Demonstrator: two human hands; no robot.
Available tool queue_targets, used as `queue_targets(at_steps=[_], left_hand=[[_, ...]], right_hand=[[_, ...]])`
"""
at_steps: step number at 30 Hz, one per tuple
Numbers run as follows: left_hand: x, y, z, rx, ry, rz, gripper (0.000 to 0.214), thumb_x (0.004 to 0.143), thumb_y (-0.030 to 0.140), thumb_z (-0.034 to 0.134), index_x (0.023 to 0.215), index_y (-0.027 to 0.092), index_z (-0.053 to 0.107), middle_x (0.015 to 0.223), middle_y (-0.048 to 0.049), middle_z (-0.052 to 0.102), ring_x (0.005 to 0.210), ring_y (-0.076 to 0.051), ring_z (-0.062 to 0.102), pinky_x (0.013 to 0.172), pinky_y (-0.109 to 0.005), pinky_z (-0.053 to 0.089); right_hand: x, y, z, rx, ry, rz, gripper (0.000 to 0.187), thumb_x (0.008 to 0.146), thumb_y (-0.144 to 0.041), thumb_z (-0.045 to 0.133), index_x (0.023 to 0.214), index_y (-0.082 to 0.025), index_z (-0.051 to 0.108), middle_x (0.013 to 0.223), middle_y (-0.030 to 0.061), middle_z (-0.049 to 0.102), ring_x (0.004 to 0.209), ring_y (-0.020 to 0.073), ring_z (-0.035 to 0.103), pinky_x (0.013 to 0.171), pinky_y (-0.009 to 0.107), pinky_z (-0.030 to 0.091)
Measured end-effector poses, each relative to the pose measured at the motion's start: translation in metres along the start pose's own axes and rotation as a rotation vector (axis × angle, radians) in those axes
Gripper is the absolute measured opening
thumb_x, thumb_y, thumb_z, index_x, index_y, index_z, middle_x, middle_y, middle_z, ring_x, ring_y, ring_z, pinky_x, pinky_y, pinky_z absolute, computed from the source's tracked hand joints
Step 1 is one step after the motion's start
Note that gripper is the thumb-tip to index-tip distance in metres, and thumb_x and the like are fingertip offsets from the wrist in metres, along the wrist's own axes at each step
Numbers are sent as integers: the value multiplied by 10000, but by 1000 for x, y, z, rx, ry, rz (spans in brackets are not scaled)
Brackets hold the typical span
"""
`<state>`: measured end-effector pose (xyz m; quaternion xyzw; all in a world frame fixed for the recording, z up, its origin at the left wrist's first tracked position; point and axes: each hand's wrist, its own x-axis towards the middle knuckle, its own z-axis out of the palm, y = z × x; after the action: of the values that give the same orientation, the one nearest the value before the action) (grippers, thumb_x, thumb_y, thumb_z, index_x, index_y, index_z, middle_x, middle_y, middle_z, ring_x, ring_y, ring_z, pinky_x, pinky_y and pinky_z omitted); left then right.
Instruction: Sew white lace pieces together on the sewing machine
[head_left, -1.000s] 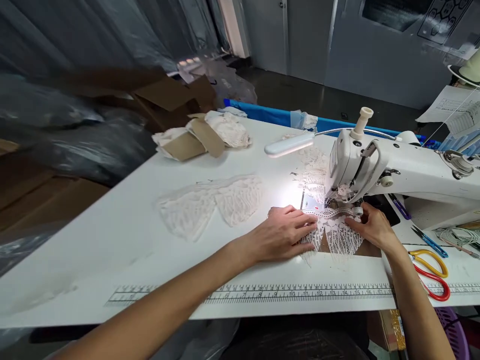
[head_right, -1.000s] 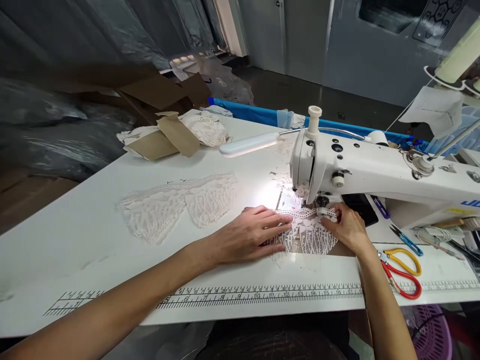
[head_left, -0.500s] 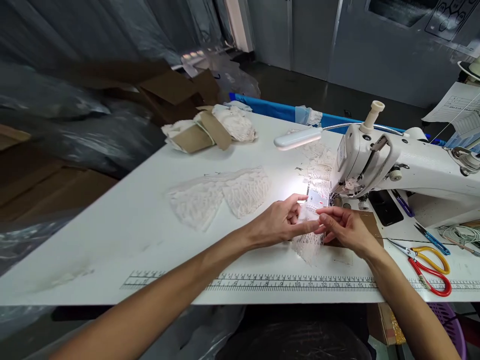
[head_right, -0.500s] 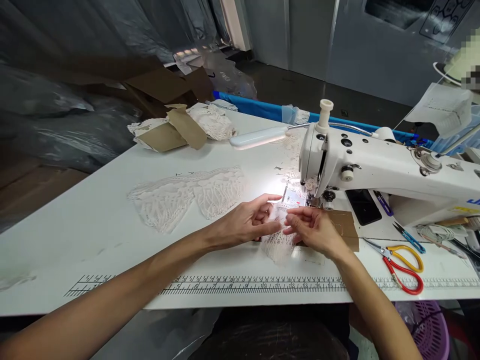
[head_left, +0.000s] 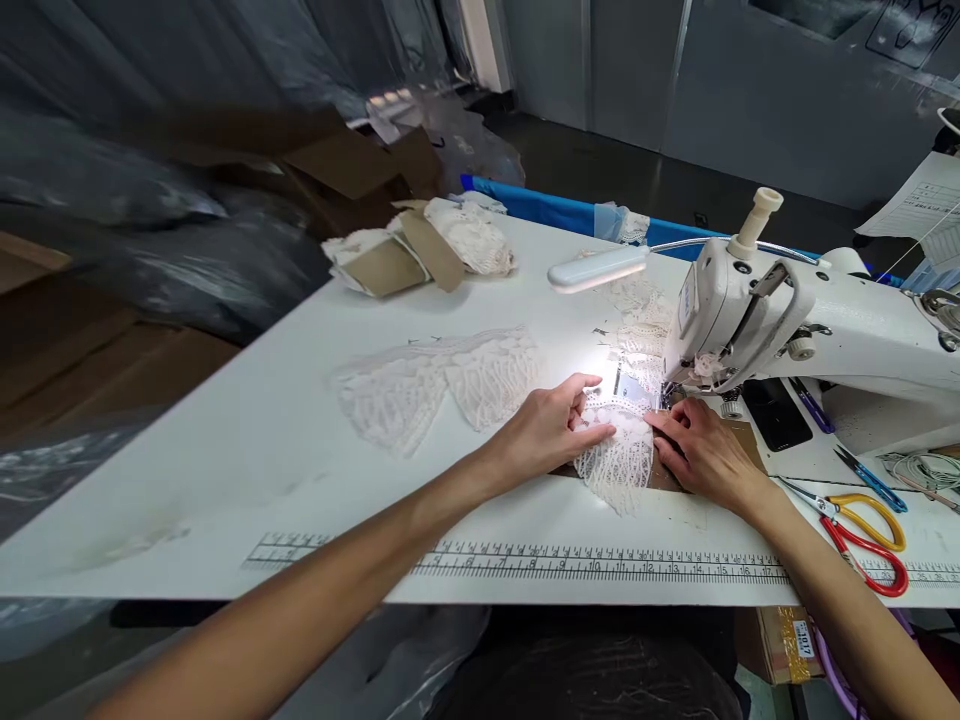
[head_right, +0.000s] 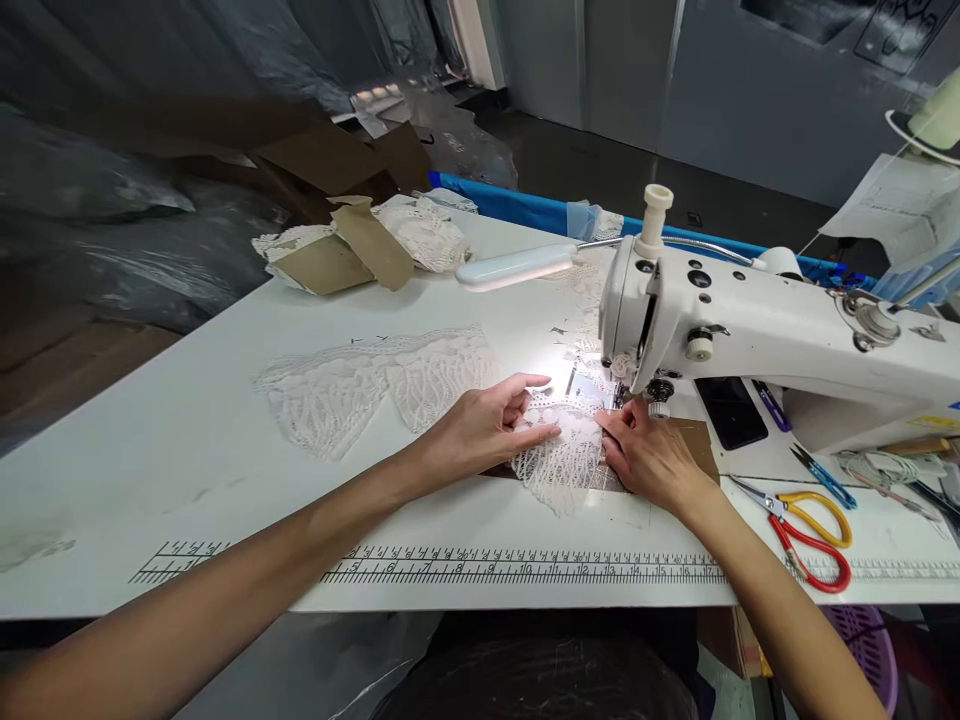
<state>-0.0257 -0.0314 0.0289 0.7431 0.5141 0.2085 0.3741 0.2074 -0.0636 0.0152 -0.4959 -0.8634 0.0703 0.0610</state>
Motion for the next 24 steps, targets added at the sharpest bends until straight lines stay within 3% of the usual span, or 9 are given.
queue_targets(at_steps=[4,11,16,20,24], left_hand=[[3,-2,-1,-19,4,-14,651,729,443,680,1263,100,536,640,71,462,562,-144,493,565,-278,381],[9,-10,-7,-133,-66,-51,587,732,418,682,1217,105,576,618,87,363,551,-127,428,534,-248,316],[10,-9,-7,-177,-107,-128,626,731,399,681,1261,93,545,643,75,381,562,-127,430,524,-243,322],[9,-5,-7,-127,-76,-132,592,714,385,672,1227,105,576,643,85,303,537,-106,350,510,-236,266],[8,-5,-6,-113,-72,-140,617,701,416,674,1225,103,580,640,82,299,544,-109,340,512,-240,251]], right_hand=[[3,8,2,58,23,13,361,979,-301,436,1278,-206,613,1047,119,553,805,198,574,724,370,541],[-7,24,10,474,162,69,379,995,-372,436,1292,-215,612,969,74,599,763,161,589,649,289,506],[-7,22,13,292,197,-87,391,1012,-346,398,1321,-237,612,1026,88,569,850,183,557,765,342,501],[-5,18,17,129,182,-96,381,1016,-326,397,1317,-241,614,998,92,549,890,202,515,807,354,483],[-4,16,20,104,178,-84,388,1014,-325,399,1319,-218,613,1014,107,543,913,217,505,821,371,482]])
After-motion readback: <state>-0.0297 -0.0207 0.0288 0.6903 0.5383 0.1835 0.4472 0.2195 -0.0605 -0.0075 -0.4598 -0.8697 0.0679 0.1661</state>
